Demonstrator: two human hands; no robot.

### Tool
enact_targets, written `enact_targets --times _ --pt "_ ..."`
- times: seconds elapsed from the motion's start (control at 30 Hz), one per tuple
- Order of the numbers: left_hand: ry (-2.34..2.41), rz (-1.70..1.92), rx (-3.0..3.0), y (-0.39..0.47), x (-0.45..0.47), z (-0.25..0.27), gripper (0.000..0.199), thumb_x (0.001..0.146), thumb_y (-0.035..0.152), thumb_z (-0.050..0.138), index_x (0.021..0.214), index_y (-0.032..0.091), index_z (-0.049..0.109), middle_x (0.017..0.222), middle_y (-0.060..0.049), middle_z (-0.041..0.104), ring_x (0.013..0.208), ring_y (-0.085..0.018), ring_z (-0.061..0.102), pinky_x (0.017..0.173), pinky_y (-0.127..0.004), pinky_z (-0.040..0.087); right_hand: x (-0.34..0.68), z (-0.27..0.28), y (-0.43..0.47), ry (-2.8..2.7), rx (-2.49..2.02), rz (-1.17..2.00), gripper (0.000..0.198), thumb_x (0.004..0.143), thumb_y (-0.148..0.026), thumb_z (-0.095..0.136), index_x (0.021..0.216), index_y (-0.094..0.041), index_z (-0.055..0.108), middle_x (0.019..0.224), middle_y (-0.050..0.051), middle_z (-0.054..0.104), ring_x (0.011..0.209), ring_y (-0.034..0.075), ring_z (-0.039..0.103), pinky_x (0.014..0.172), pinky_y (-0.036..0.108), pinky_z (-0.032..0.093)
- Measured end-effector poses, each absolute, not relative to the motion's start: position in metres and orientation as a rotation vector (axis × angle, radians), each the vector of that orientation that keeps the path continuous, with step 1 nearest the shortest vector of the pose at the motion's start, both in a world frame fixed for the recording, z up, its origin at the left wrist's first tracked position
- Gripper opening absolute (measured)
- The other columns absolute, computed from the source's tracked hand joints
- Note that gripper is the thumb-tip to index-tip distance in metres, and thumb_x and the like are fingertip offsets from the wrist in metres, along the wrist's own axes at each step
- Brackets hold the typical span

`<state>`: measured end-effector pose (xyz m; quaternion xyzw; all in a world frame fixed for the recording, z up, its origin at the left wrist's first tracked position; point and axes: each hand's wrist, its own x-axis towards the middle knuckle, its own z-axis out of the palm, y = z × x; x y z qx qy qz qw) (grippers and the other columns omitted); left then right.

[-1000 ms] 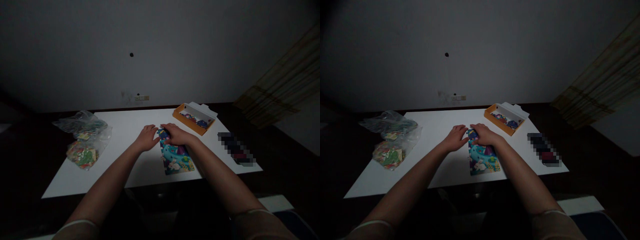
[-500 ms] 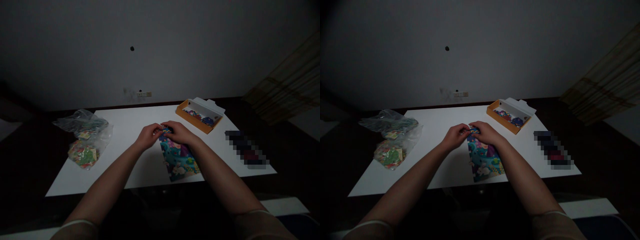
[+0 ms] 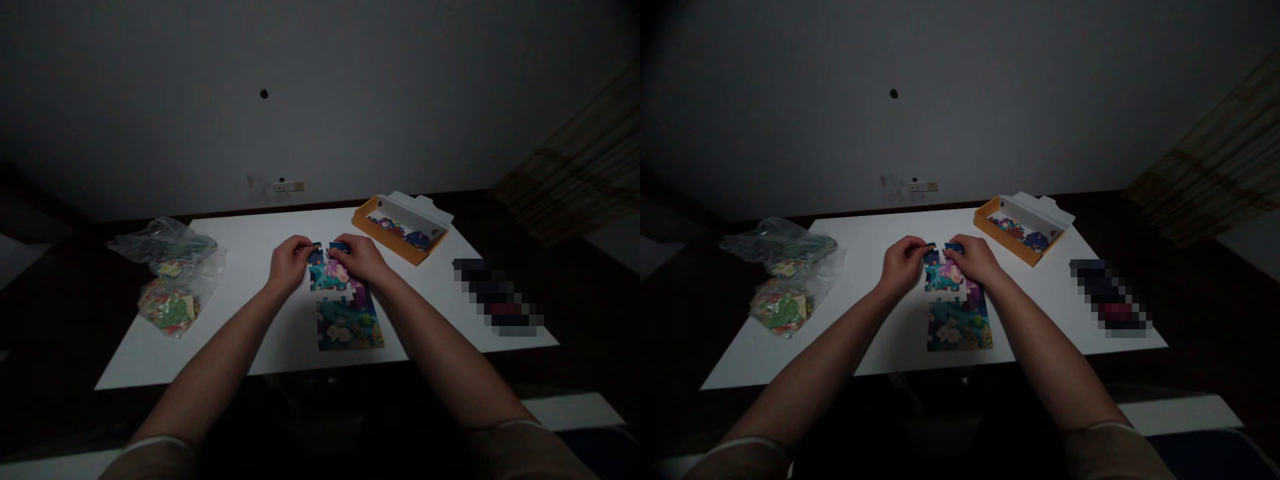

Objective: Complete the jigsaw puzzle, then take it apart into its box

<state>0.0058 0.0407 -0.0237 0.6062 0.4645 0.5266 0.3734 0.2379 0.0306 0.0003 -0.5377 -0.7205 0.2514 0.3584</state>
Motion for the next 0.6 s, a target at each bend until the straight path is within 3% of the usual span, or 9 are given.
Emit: enact_targets --times 0.2,0.3,0.4,0.5,0.6 --pt "1.224 1.425 1.315 0.051 -0.003 -0.022 0.034 0.084 0.029 0.087 0.116 0.019 0.08 0.107 -0.006 0.08 0.079 -0.016 0.074 0.077 -0.029 0.062 0.244 -0.001 0.032 -1.788 -1.318 0.748 0.019 0.086 -0.027 0.084 0.105 -0.023 0.083 0.099 0.005 0.084 0.093 0.026 0.076 0.087 0.038 0.054" --pt "1.236 1.394 1.205 0.053 -0.004 -0.025 0.038 0.082 0.033 0.091 0.116 0.018 0.08 0.099 -0.006 0.081 0.078 -0.018 0.075 0.072 -0.03 0.062 0.244 -0.002 0.033 -1.748 -1.264 0.842 0.024 0.082 -0.027 0.084 0.105 -0.023 0.081 0.096 0.005 0.083 0.089 0.025 0.076 0.084 0.038 0.057" --pt "1.233 1.363 1.124 0.051 -0.002 -0.025 0.038 0.081 0.034 0.093 0.113 0.017 0.082 0.085 -0.005 0.08 0.077 -0.02 0.075 0.073 -0.032 0.063 0.242 -0.005 0.035 -1.659 -1.238 0.899 0.033 0.085 -0.038 0.081 0.115 -0.022 0.077 0.098 0.006 0.082 0.083 0.024 0.075 0.077 0.038 0.059" --pt "1.198 1.33 1.064 0.047 0.0 -0.021 0.037 0.08 0.033 0.095 0.11 0.016 0.084 0.088 -0.007 0.082 0.079 -0.021 0.076 0.075 -0.033 0.064 0.238 -0.008 0.035 -1.576 -1.203 0.979 0.04 0.085 -0.045 0.081 0.118 -0.023 0.073 0.1 0.006 0.082 0.082 0.024 0.075 0.076 0.038 0.06" --pt "1.14 1.299 1.011 0.043 0.003 -0.017 0.04 0.077 0.032 0.098 0.111 0.015 0.084 0.096 -0.008 0.084 0.084 -0.021 0.078 0.078 -0.034 0.065 0.23 -0.01 0.033 -1.583 -1.196 1.012 0.037 0.078 -0.043 0.088 0.106 -0.023 0.076 0.097 0.005 0.081 0.087 0.024 0.074 0.081 0.038 0.059"
